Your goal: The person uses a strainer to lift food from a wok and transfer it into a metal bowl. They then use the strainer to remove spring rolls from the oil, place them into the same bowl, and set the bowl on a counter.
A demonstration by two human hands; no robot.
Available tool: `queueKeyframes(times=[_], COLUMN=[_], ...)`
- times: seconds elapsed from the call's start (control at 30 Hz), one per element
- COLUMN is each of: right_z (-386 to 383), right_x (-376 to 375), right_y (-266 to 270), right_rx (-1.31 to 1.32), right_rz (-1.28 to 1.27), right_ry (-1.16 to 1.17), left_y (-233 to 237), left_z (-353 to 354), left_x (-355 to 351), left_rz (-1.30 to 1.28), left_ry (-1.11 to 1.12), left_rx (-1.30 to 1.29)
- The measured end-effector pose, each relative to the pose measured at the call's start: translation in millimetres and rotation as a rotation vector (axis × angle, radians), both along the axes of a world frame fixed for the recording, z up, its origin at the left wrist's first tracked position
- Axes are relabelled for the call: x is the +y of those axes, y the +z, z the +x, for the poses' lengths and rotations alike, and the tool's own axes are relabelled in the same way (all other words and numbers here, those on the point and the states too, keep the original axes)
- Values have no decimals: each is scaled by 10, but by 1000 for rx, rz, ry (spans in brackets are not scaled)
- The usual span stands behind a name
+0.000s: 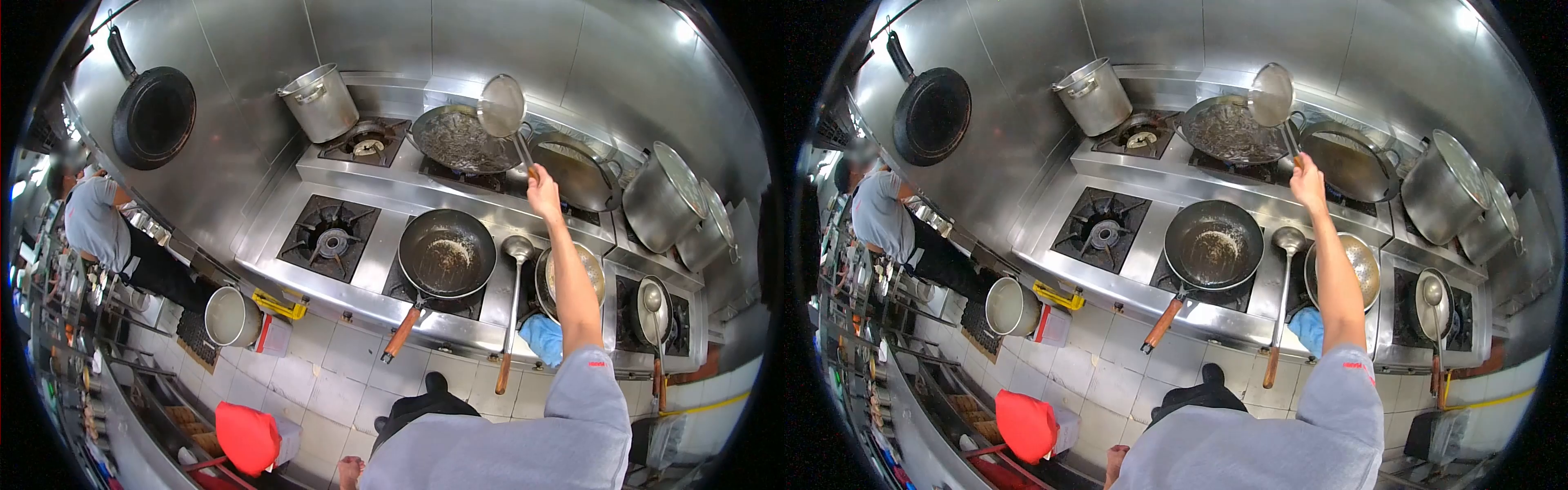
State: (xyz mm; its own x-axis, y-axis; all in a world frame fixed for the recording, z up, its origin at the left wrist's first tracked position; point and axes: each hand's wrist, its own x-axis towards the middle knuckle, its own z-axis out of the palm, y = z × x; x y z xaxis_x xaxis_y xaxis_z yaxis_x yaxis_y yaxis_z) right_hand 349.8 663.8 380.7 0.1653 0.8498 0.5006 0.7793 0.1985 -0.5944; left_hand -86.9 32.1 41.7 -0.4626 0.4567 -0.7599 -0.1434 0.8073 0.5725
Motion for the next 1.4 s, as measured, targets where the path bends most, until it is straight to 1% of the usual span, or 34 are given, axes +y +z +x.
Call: queueKeyframes(times=[0.03,0.07,0.17,0.2,0.27,0.3,0.33,0.4,0.43,0.47,0.53,0.57,0.63,0.73,0.8,0.87,1.03,1.17,1.23,1.4], right_z=[18,57,216,303,504,472,456,362,374,370,348,338,302,201,163,131,10,-54,-94,-202], right_x=[-11,10,118,187,395,366,332,251,277,256,184,140,24,-152,-191,-210,-295,-353,-400,-470], right_y=[118,162,139,74,-143,-139,-120,-47,-80,-67,-22,4,88,230,223,182,208,235,270,330], right_rx=[25,-13,-125,-128,-183,-159,-164,13,83,81,183,180,326,395,422,509,563,610,631,683], right_rz=[-86,-133,-156,-157,-277,-270,-272,-481,-527,-525,-608,-606,-703,-749,-753,-748,-745,-745,-752,-758], right_ry=[-40,-110,-190,-188,-85,-34,-37,3,36,35,105,106,175,192,196,259,283,275,292,331], left_y=[-21,-43,10,51,62,47,32,2,-3,-12,167,162,152,143,98,58,112,21,167,120], left_z=[16,31,109,132,165,178,187,182,180,173,190,180,155,160,131,92,47,11,49,63], left_x=[-22,-50,-75,-69,-77,-91,-106,-108,-109,-109,9,10,18,44,20,3,-9,-100,-63,-81], left_rz=[-12,-13,50,53,54,30,7,24,43,45,28,30,64,52,75,97,44,57,58,62], left_ry=[29,33,51,50,47,19,-9,-8,-4,-3,31,32,40,43,43,40,45,77,48,6], left_rx=[-11,-12,-34,-32,-32,-4,23,21,24,22,5,3,-35,-16,-32,-47,-35,-62,-36,-4])
